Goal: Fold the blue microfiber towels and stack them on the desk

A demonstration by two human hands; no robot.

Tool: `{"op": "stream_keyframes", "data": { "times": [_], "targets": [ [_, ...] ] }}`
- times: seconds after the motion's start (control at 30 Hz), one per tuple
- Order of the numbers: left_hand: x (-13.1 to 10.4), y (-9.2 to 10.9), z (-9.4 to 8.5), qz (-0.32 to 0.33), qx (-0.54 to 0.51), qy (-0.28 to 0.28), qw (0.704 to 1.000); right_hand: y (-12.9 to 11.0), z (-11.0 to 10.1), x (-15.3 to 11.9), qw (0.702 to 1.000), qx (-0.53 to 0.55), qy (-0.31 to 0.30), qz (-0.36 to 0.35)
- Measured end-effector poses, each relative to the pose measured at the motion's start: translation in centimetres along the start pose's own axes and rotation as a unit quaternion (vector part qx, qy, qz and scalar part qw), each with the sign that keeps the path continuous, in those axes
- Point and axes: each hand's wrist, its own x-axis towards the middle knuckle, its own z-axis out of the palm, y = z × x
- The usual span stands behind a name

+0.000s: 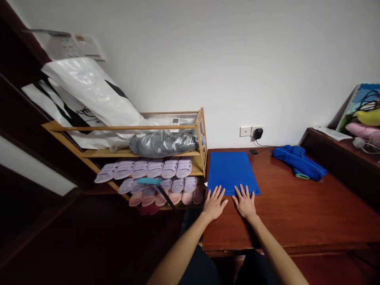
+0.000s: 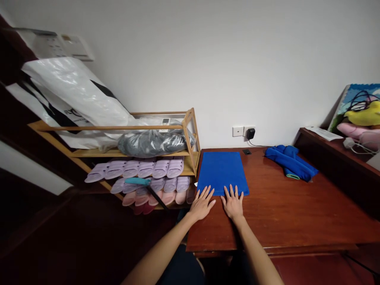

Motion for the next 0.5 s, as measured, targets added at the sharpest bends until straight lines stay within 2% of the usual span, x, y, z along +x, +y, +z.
{"op": "stream_keyframes", "data": {
  "times": [0.33, 0.5],
  "targets": [
    [3.9, -2.4, 0.6, -0.006, 0.006, 0.019, 1.0, 1.4, 0.7, 4.4, 0.999, 0.001, -0.009, -0.037],
    [4.0, -2.3, 0.8, -0.011, 0.011, 0.036, 0.999, 1.6, 1.1, 5.0, 0.999, 0.009, 0.003, -0.049]
  ]
}}
